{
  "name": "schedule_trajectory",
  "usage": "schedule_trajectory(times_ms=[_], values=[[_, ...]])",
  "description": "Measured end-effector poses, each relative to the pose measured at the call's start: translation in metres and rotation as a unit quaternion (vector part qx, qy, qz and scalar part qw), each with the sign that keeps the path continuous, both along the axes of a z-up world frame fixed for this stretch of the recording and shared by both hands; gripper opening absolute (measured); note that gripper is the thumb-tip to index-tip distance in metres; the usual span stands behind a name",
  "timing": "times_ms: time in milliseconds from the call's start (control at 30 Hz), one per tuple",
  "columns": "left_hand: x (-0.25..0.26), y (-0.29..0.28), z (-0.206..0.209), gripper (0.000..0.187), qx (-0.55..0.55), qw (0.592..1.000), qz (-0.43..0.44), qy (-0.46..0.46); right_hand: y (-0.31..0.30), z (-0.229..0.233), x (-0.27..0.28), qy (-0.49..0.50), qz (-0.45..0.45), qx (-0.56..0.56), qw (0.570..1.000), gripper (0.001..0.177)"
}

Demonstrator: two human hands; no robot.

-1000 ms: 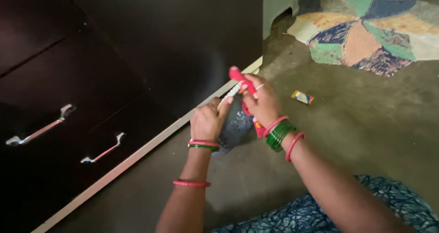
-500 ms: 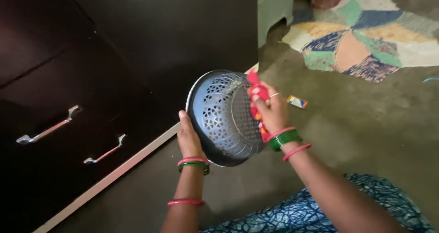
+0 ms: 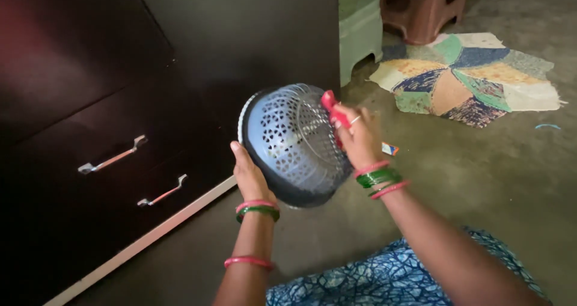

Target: The person wipes a white plastic basket with a red cloth, then opens a nightstand drawer and removes several items one by one, placing them into the basket. Items include a comb, a tube, a small orange container, and a small bottle.

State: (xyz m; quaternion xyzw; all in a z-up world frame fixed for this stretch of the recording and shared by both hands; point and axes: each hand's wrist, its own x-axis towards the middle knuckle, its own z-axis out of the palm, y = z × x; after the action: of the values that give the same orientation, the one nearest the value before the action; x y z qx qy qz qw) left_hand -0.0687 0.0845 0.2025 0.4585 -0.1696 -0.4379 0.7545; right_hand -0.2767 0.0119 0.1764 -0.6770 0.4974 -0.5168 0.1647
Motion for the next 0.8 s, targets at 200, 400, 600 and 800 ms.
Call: schedule_trajectory(times_ms=[200, 400, 600, 800], values=[[-0.002, 0.005, 0.014, 0.071, -0.002, 0.999, 0.012, -0.038, 0.059, 0.024, 0.012, 0.043, 0.057, -0.173, 0.982, 0.033], [-0.009, 0.026, 0.04, 0.062, -0.054, 0.992, 0.01, -0.112, 0.045, -0.006, -0.015, -0.055, 0.033, 0.096, 0.993, 0.035], [-0.008, 0.026, 0.046, 0.045, -0.095, 0.976, 0.011, -0.198, 0.024, -0.094, -0.047, 0.004, 0.146, 0.242, 0.959, 0.029], [-0.035, 0.048, 0.045, 0.039, -0.011, 0.839, -0.118, -0.531, -0.011, -0.093, -0.068, -0.364, 0.162, 0.258, 0.88, 0.048]])
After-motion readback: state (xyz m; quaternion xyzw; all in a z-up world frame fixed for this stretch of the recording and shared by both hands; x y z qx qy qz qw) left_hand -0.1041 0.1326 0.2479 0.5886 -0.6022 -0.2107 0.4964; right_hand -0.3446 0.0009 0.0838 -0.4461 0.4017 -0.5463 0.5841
